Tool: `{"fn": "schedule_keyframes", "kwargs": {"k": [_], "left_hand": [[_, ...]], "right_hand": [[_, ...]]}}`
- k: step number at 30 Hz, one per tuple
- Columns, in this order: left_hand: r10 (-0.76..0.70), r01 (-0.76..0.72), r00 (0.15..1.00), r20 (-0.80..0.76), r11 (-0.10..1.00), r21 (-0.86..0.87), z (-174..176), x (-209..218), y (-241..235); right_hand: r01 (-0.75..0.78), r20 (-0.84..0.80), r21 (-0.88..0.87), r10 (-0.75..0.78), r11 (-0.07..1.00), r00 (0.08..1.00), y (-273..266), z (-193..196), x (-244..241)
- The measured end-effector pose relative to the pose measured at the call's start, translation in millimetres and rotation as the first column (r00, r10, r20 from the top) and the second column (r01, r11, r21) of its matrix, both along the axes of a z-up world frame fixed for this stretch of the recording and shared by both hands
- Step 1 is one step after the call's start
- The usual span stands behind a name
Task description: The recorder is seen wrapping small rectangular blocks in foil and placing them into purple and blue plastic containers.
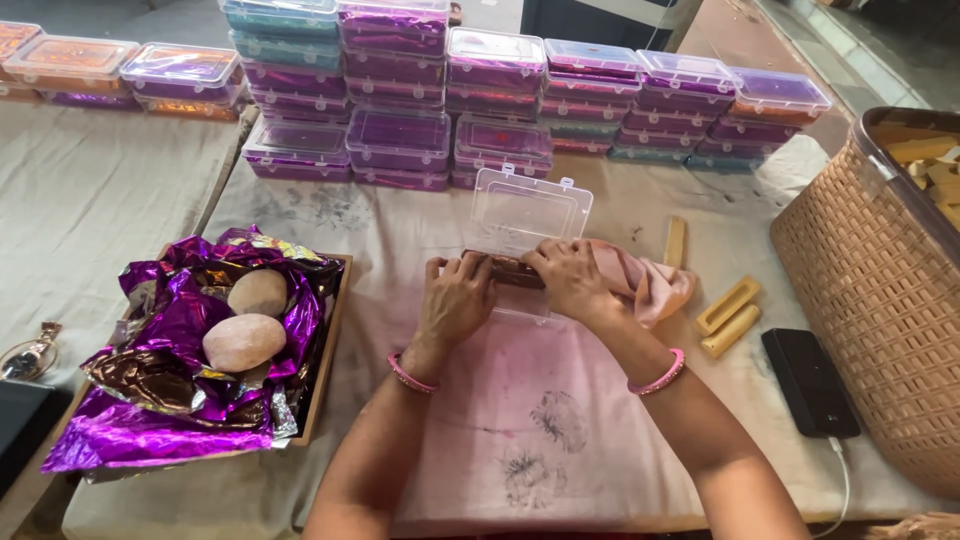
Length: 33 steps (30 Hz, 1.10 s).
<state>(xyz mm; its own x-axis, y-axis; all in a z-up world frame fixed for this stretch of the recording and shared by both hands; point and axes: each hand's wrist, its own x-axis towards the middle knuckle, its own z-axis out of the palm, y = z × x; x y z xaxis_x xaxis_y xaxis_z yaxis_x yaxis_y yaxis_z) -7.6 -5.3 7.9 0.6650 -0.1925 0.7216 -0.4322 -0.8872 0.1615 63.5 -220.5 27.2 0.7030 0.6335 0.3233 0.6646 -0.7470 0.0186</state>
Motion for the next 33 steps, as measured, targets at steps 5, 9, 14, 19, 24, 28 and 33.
{"fn": "schedule_keyframes", "kwargs": {"k": [5,9,14,19,24,28,33], "left_hand": [[0.016,-0.014,0.997,-0.069,1.000,0.028,2.6,-1.4,0.6],[0.021,-0.020,0.999,-0.034,0.999,0.027,-6.1,3.8,1.0],[0.033,-0.035,0.999,0.035,0.999,0.034,-10.9,5.6,0.0],[0.021,-0.019,0.999,-0.025,0.998,0.064,-12.0,5.7,1.1],[0.030,-0.028,0.998,-0.046,0.999,0.040,-10.5,4.0,-0.6],[0.000,0.000,1.000,-0.014,1.000,-0.010,-16.6,9.0,8.2],[-0.046,0.063,0.994,0.100,0.983,-0.170,-11.2,6.3,9.3]], "right_hand": [[0.048,0.098,-0.044,-0.044,0.998,0.994,4.3,5.0,-11.3],[0.069,0.132,-0.004,-0.068,0.998,0.989,8.4,-2.8,-10.5],[0.120,0.252,-0.020,-0.112,0.993,0.961,11.5,-12.3,-5.4],[0.145,0.263,0.014,-0.143,0.989,0.954,13.7,-18.6,-1.1],[0.159,0.273,0.027,-0.160,0.987,0.949,11.8,-21.1,-0.3],[-0.115,0.353,0.212,0.034,0.970,0.935,16.3,3.0,-26.6],[-0.273,0.302,0.183,0.210,0.945,0.930,4.2,-14.1,-46.8]]}}
